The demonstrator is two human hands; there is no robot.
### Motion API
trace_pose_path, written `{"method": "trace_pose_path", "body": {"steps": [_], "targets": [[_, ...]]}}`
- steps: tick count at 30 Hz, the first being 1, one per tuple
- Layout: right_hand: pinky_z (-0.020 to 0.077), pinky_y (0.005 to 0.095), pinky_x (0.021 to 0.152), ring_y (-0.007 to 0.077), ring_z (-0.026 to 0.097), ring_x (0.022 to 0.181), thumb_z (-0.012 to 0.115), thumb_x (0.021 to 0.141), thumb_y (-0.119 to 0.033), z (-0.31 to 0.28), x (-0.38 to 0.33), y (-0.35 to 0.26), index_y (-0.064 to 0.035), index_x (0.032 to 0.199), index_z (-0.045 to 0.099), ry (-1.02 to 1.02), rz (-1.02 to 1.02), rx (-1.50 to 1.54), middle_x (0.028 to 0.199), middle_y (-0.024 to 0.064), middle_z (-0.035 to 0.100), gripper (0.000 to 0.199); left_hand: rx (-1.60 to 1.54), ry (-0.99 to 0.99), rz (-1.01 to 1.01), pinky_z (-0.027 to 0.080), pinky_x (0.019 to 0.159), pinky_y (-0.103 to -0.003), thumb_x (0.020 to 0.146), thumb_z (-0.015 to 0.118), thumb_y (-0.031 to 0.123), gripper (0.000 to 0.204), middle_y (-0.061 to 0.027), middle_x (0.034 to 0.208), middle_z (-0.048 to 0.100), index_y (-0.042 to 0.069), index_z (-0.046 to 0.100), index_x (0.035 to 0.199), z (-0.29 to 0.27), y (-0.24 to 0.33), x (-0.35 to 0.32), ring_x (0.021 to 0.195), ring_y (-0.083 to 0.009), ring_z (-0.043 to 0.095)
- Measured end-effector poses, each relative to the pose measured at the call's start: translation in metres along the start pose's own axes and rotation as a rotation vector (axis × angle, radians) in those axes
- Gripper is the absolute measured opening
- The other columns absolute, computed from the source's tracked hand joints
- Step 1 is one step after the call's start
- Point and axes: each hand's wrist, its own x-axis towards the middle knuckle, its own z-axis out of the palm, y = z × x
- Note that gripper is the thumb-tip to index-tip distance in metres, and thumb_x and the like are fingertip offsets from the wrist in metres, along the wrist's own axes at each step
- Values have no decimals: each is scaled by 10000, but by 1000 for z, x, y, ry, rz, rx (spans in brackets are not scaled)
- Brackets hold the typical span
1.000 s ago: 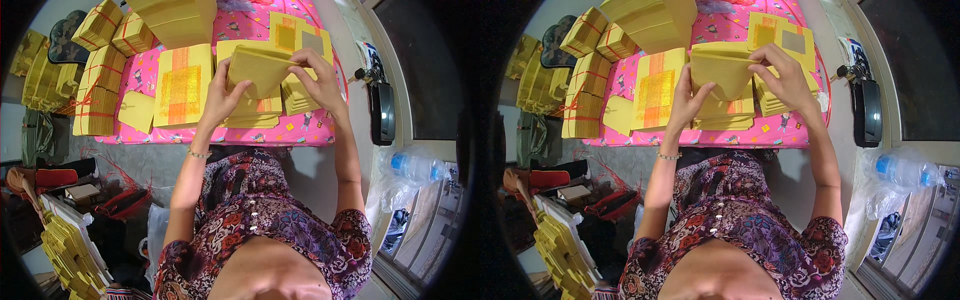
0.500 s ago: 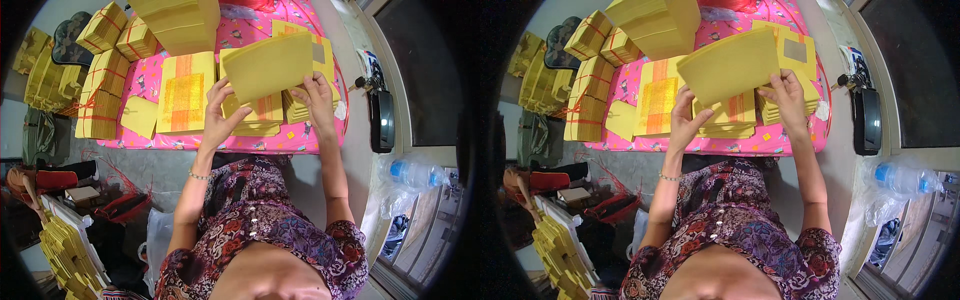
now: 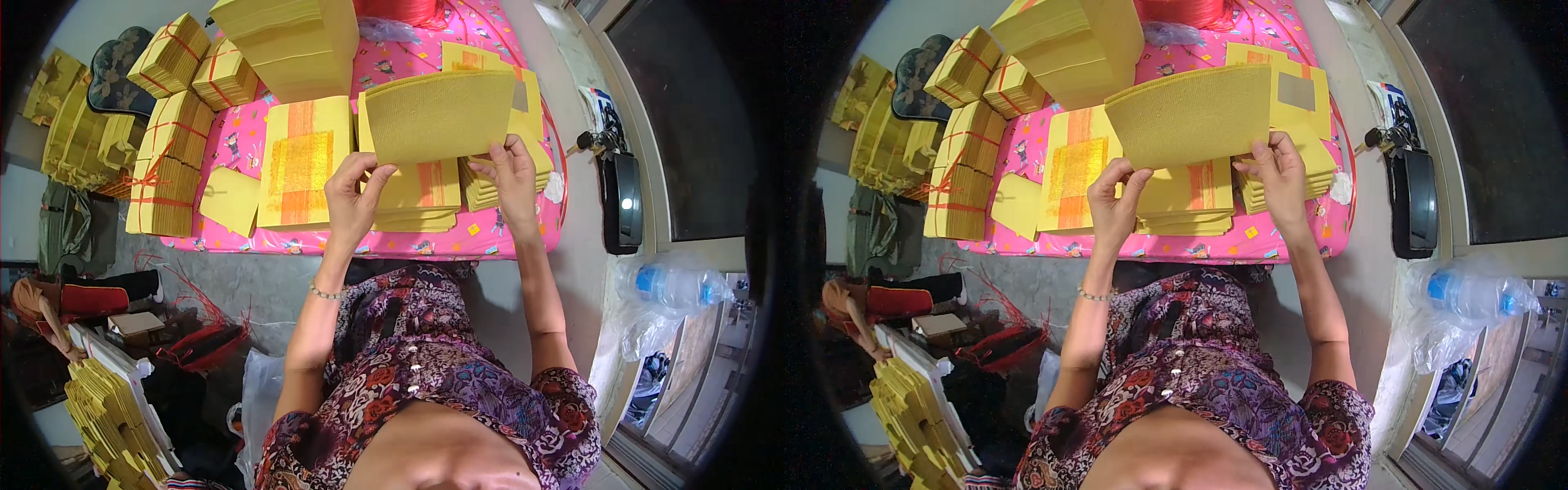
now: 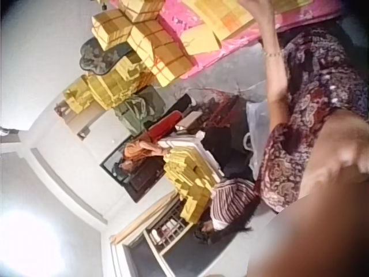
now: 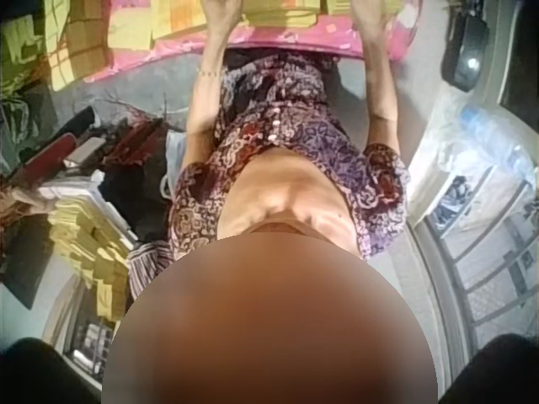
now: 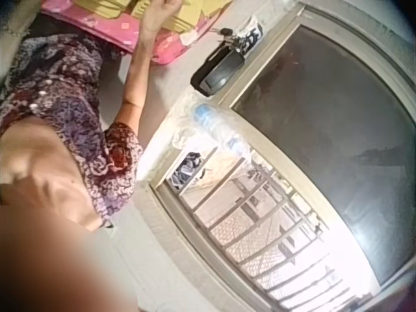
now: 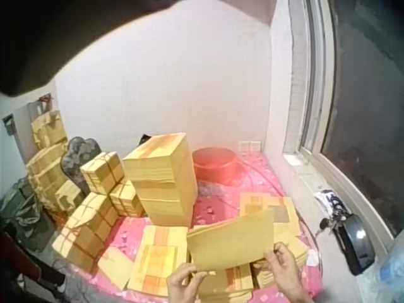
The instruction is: Counting and organizing stacks of yellow joss paper with silver foil centers.
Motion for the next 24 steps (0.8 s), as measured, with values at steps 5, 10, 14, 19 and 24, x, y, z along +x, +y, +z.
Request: {"method": "trace_pose_path", "body": {"steps": [5,10,14,19,24], "targets": [[537,266,745,95,592,865,473,966,-167,-1,0,6,-39,956,488,-23,-87,-111,954,37,587,130,-155,-6,-71,402,531,-208,818,676,63,96,-15,724,578,-18,626,829,3,-6,-1,605,-62,505],[530,262,739,92,588,855,466,968,-152,-3,-1,10,-32,953,476,-42,-114,-154,947,31,585,121,-321,-28,-234,467,626,-208,871,622,74,92,-12,787,600,-15,626,849,1,-4,-3,711,-81,593],[505,258,729,112,589,858,518,928,-59,-8,-6,22,-13,965,506,-43,-296,-219,950,57,592,60,-377,-76,-174,489,680,-221,871,612,46,109,-34,907,612,-3,618,967,0,-14,-8,814,-109,614],[492,318,735,260,617,871,605,782,70,-8,1,13,-52,971,610,62,-725,-655,964,140,598,225,-1065,-30,-406,452,917,-388,951,375,496,595,-106,1239,489,49,379,1344,-6,23,0,1124,-248,521],[497,344,738,303,614,901,618,769,46,-9,7,5,-60,965,619,35,-850,-801,972,139,608,222,-1033,-209,-714,452,906,-308,910,370,576,752,-156,1274,509,-11,321,1377,-32,21,21,1121,-217,531]]}}
